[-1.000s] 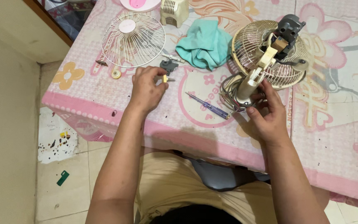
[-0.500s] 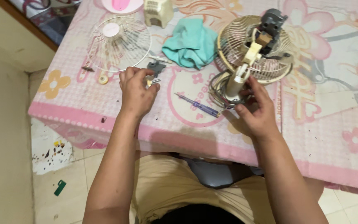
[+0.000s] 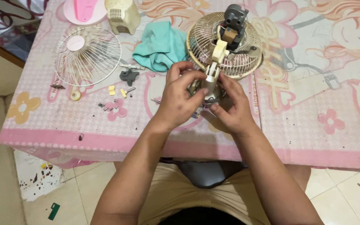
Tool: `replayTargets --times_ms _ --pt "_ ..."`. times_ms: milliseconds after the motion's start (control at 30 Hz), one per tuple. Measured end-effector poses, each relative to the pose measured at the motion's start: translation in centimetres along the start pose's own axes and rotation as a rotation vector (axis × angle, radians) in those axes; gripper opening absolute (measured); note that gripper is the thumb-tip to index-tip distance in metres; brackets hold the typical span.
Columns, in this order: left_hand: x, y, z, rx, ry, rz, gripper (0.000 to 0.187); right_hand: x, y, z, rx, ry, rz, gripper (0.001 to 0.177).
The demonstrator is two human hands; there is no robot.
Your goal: The person disassembles and reassembles the neck and motor housing of a small electric fan. They use a screwdriver to remove and reinstall screws, handling the fan's internal components and wiring.
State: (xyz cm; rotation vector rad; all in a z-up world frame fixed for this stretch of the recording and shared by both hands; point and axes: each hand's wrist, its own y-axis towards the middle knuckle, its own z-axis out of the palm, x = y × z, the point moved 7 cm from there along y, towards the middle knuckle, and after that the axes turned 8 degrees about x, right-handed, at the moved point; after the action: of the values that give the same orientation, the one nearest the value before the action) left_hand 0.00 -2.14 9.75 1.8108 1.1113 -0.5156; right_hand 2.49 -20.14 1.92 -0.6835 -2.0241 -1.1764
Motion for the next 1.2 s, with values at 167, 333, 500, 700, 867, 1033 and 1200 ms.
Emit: replayTargets --times_ms 167,333,500,700,867,1033,1200 --pt "-0.8 0.5 0.9 -0.092 0.074 -0.037 0.029 0.3 0.2 -1.1 -0.075 -0.087 0.027 0.069" --pt "-1.5 0.9 1.9 -0.072 0.143 -0.075 0.033 0.0 0.3 -1.0 -0.088 0.019 0.071 0.065" --pt "-2.5 1.3 2.9 -0.075 0.418 -0.095 0.028 0.1 0.3 -0.9 -0.1 0.131 0.086 0.067" --pt "-1.7 1.8 3.9 -0.072 0.265 -0.093 0.019 -2.0 -0.3 -0.2 -0.152 0.748 0.18 0.076" --pt "-2.7 1.8 4.7 -0.024 0.337 0.119 0.023 -4.9 -0.1 -0.4 -0.295 1.12 0.301 0.076" --pt "-3.9 3.0 6.0 0.03 0.443 0.252 0.015 -7.0 -0.5 -1.1 -0.474 1.356 0.49 0.072" --pt "-4.5 3.7 6.7 0.071 0.41 0.298 0.014 -7.9 -0.7 -1.2 -0.492 1.409 0.485 0.045"
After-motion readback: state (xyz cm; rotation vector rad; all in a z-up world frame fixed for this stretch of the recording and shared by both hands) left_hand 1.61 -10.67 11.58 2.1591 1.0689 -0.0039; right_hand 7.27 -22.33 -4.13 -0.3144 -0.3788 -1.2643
